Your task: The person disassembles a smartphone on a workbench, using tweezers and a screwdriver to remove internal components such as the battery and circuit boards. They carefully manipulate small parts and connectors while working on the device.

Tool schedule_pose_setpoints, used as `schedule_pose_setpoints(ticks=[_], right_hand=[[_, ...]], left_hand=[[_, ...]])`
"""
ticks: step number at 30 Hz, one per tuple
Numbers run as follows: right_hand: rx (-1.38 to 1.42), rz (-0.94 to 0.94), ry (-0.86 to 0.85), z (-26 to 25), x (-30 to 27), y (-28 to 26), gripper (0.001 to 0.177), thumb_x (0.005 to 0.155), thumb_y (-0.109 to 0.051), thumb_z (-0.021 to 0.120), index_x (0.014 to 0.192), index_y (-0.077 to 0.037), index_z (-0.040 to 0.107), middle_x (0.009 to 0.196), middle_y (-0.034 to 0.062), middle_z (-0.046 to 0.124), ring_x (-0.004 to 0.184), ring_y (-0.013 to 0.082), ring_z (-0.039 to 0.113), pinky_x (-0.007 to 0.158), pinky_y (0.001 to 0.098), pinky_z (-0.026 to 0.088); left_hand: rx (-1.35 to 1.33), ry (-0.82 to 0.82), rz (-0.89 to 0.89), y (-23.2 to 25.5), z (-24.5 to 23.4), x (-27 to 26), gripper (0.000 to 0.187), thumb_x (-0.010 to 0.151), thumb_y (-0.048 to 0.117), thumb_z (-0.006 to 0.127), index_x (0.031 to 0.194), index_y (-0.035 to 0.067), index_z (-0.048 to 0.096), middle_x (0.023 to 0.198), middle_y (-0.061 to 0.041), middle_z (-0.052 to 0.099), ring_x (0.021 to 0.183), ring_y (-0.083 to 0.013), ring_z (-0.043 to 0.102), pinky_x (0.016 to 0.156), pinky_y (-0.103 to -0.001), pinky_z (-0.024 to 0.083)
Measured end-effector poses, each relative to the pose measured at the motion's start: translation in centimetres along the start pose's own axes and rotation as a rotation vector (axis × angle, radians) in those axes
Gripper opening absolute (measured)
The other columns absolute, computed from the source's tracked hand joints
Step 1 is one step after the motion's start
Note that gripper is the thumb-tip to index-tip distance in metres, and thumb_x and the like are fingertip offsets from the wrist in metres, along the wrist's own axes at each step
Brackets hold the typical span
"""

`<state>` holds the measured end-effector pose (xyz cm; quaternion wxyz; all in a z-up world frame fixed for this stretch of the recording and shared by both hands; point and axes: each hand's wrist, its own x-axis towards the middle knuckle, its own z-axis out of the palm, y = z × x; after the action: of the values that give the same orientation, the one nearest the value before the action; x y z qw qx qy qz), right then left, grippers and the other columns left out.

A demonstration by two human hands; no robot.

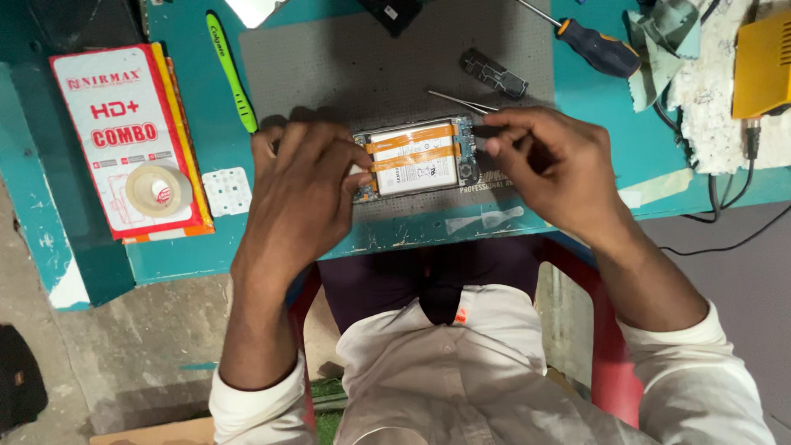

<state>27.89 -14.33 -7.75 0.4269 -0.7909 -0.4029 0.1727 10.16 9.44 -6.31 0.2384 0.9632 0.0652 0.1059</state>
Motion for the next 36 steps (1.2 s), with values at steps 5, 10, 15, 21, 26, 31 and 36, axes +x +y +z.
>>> schedule_pose_setpoints(ticks=[5,10,15,21,26,31,36], right_hand=[[0.401,0.321,-0.098,0.5,1.1,0.0,0.020,0.107,-0.010,0.059,0.118,-0.001,0.072,0.077,0.0042,0.071,0.055,0.0031,0.053,0.047,0.0197,0.039],[0.480,0.478,-0.155,0.5,2.5,-0.6,0.027,0.104,-0.009,0.050,0.114,0.001,0.073,0.071,0.0093,0.071,0.043,0.0060,0.052,0.036,0.0216,0.036],[0.518,0.592,-0.144,0.2,3.0,-1.0,0.027,0.105,-0.011,0.052,0.115,0.001,0.073,0.066,0.0113,0.069,0.038,0.0061,0.047,0.032,0.0219,0.031],[0.591,0.608,-0.194,-0.3,3.2,-0.9,0.028,0.103,-0.012,0.053,0.117,0.001,0.073,0.065,0.0114,0.067,0.037,0.0056,0.045,0.032,0.0214,0.029],[0.606,0.609,-0.206,-0.3,3.3,-0.6,0.028,0.105,-0.015,0.051,0.115,0.001,0.073,0.065,0.0110,0.067,0.037,0.0055,0.046,0.032,0.0213,0.030],[0.580,0.602,-0.208,-0.1,3.3,-0.5,0.028,0.107,-0.016,0.050,0.115,0.000,0.071,0.067,0.0098,0.069,0.039,0.0047,0.048,0.032,0.0205,0.031],[0.563,0.584,-0.207,0.1,3.3,-0.5,0.028,0.108,-0.016,0.048,0.116,-0.001,0.070,0.067,0.0093,0.070,0.039,0.0048,0.049,0.033,0.0204,0.033]], left_hand=[[0.039,0.104,-0.030,-0.2,1.4,-0.2,0.023,0.099,0.022,0.076,0.119,0.009,0.075,0.115,-0.005,0.065,0.110,-0.0238,0.056,0.101,-0.044,0.035],[0.046,0.192,0.000,-0.6,2.1,-0.4,0.024,0.098,0.023,0.078,0.118,0.011,0.075,0.113,-0.003,0.065,0.107,-0.0228,0.058,0.101,-0.044,0.035],[0.054,0.234,0.015,-1.1,3.1,-0.6,0.021,0.096,0.023,0.081,0.113,0.012,0.076,0.110,-0.002,0.065,0.105,-0.0216,0.058,0.101,-0.044,0.035],[0.077,0.248,0.017,-0.9,3.3,-0.7,0.017,0.100,0.019,0.080,0.115,0.013,0.076,0.112,-0.002,0.066,0.106,-0.0215,0.058,0.103,-0.044,0.034],[0.066,0.263,0.009,-0.9,3.5,-0.7,0.014,0.099,0.019,0.081,0.111,0.014,0.076,0.110,-0.001,0.066,0.105,-0.0211,0.058,0.102,-0.042,0.034],[0.069,0.278,0.005,-1.0,3.7,-0.7,0.012,0.099,0.019,0.082,0.109,0.014,0.077,0.109,0.000,0.067,0.103,-0.0196,0.058,0.101,-0.041,0.033],[0.071,0.273,-0.002,-1.1,3.8,-0.8,0.011,0.100,0.020,0.082,0.108,0.014,0.077,0.108,0.001,0.067,0.104,-0.0188,0.058,0.102,-0.042,0.032]])
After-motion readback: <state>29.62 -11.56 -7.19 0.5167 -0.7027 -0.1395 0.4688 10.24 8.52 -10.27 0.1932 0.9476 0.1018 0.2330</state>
